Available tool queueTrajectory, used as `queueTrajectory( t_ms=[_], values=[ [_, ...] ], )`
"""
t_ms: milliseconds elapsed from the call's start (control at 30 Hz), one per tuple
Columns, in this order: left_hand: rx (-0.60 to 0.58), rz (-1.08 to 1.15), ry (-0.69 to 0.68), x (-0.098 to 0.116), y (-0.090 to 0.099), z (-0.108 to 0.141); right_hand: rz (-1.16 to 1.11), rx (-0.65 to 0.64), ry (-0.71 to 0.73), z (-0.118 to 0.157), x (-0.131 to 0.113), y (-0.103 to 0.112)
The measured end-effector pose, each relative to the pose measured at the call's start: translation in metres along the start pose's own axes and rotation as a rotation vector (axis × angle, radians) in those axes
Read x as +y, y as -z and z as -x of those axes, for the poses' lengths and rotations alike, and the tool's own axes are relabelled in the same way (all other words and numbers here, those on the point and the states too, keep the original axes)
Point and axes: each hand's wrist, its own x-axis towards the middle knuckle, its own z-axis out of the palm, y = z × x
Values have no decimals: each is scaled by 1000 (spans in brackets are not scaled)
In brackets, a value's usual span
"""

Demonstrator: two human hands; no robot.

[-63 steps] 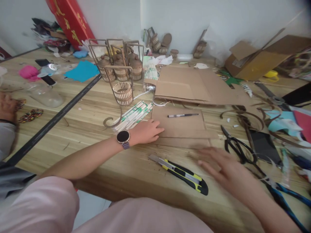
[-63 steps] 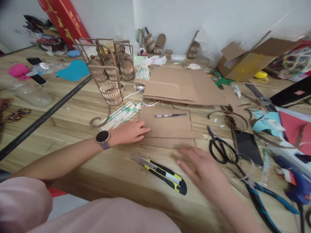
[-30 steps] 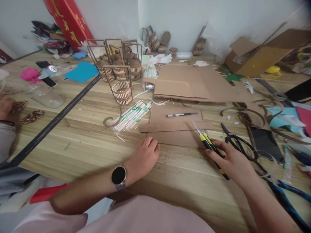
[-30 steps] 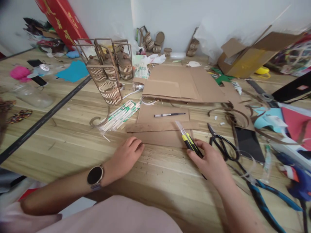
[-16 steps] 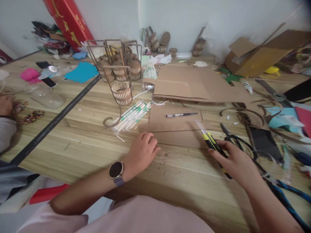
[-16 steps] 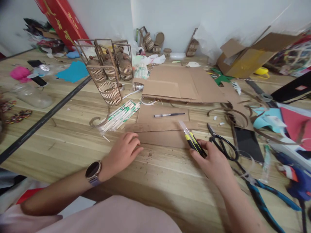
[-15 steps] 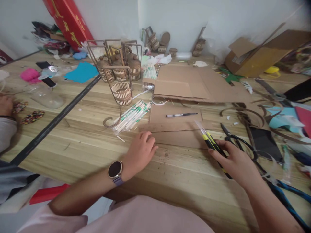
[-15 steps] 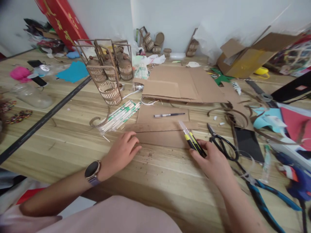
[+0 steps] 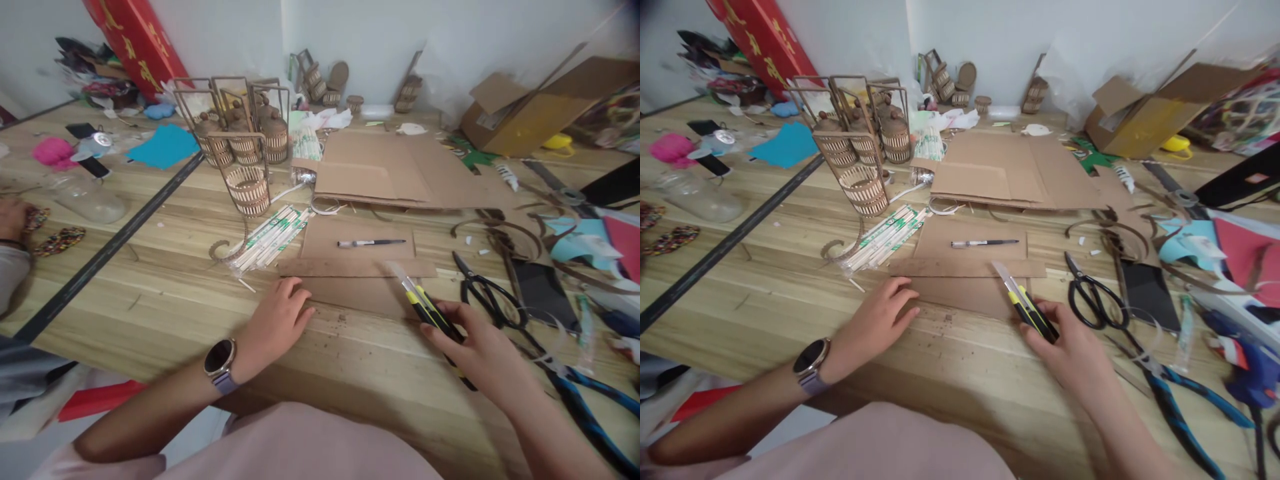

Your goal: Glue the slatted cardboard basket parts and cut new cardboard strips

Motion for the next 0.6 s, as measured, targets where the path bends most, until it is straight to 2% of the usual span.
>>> queueTrajectory(
  t_ms=[133, 300, 467, 600],
  values=[
    [-1, -49, -12, 3, 8, -3, -140, 43, -82, 3, -10, 5],
    [-6, -17, -55, 18, 16, -21, -615, -227, -162, 6, -43, -3],
    [-14, 33, -39, 26, 14, -35, -917, -241, -298, 10, -66, -21],
    [-1, 44, -53, 22, 9, -36, -954, -295, -304, 10, -67, -28]
  ],
)
